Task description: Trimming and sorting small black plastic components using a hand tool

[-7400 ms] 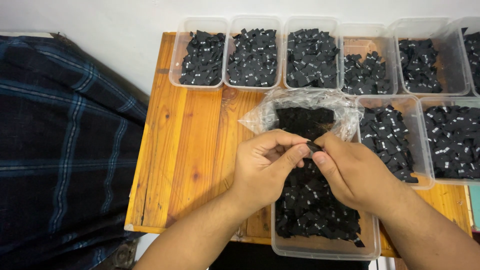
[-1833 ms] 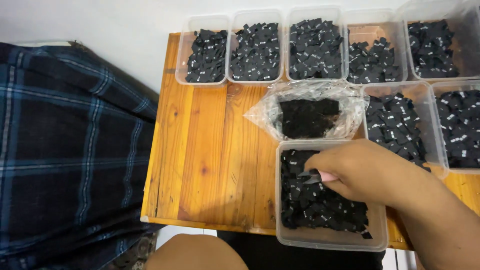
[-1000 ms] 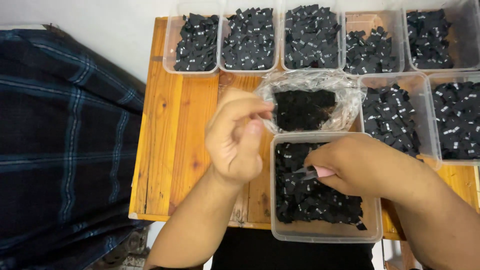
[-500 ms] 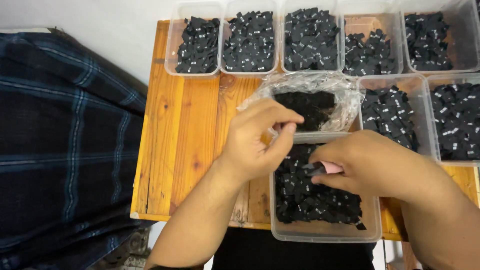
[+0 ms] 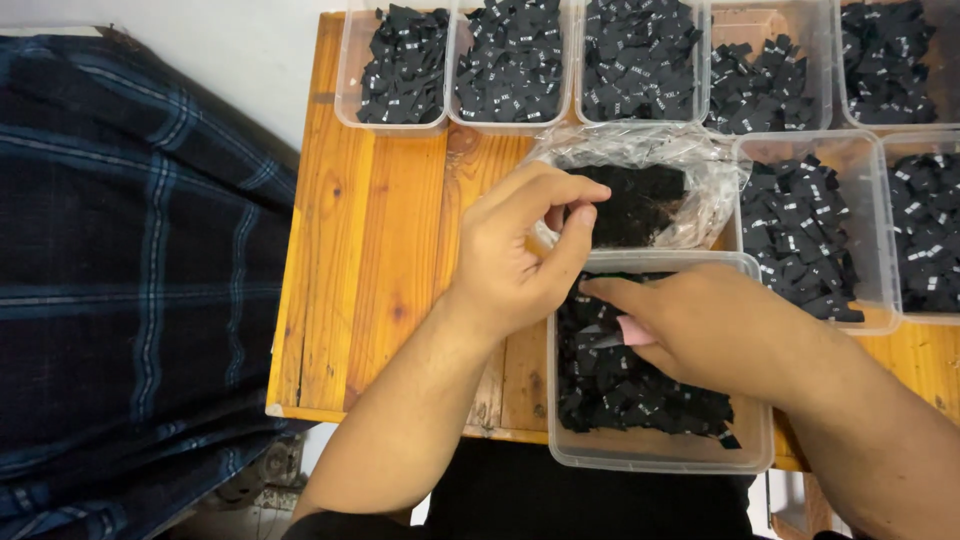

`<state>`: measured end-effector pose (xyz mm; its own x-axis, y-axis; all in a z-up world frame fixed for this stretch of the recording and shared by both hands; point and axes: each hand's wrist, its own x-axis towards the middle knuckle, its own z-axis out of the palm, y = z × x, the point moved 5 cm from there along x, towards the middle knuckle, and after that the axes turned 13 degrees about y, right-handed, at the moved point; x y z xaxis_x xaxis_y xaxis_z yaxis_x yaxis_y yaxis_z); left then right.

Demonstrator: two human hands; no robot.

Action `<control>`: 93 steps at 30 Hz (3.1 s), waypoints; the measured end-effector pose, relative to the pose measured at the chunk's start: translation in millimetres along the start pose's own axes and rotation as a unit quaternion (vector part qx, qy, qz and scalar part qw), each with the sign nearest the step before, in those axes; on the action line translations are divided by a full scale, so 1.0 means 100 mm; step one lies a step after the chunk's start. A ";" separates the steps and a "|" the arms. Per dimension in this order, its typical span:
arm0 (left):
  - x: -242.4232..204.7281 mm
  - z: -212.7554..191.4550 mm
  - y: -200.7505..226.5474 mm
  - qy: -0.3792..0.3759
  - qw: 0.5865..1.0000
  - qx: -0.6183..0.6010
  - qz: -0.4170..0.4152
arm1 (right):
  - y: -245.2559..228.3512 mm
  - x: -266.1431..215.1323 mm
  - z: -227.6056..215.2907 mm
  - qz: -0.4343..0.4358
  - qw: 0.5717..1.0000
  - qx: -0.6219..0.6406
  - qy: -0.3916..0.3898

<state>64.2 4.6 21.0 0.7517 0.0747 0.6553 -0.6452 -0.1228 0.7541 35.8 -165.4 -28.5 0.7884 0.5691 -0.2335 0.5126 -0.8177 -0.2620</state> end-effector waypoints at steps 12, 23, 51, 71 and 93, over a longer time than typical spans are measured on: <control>0.01 -0.02 -0.01 -0.016 1.000 0.015 0.002 | 0.28 -0.21 -0.32 0.112 0.983 0.124 -0.082; -0.27 0.44 0.16 -0.344 0.858 0.365 0.111 | 0.38 -0.27 -0.66 0.067 0.901 0.220 0.368; -0.24 0.30 0.13 -0.236 0.958 0.148 0.060 | 0.35 -0.18 -0.65 0.041 0.957 0.201 0.204; -0.22 0.11 0.08 -0.210 0.966 0.036 -0.144 | 0.20 -0.15 -0.58 -0.042 0.930 0.242 0.272; -0.27 0.15 0.02 -0.065 0.919 -0.176 -0.347 | 0.29 -0.19 -0.57 0.052 0.891 0.276 0.356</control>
<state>44.8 -12.7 3.9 0.9940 -0.1080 0.0182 0.0082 0.2395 0.9709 55.3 -204.5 21.8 0.9390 0.1323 0.3175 0.3326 -0.5838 -0.7407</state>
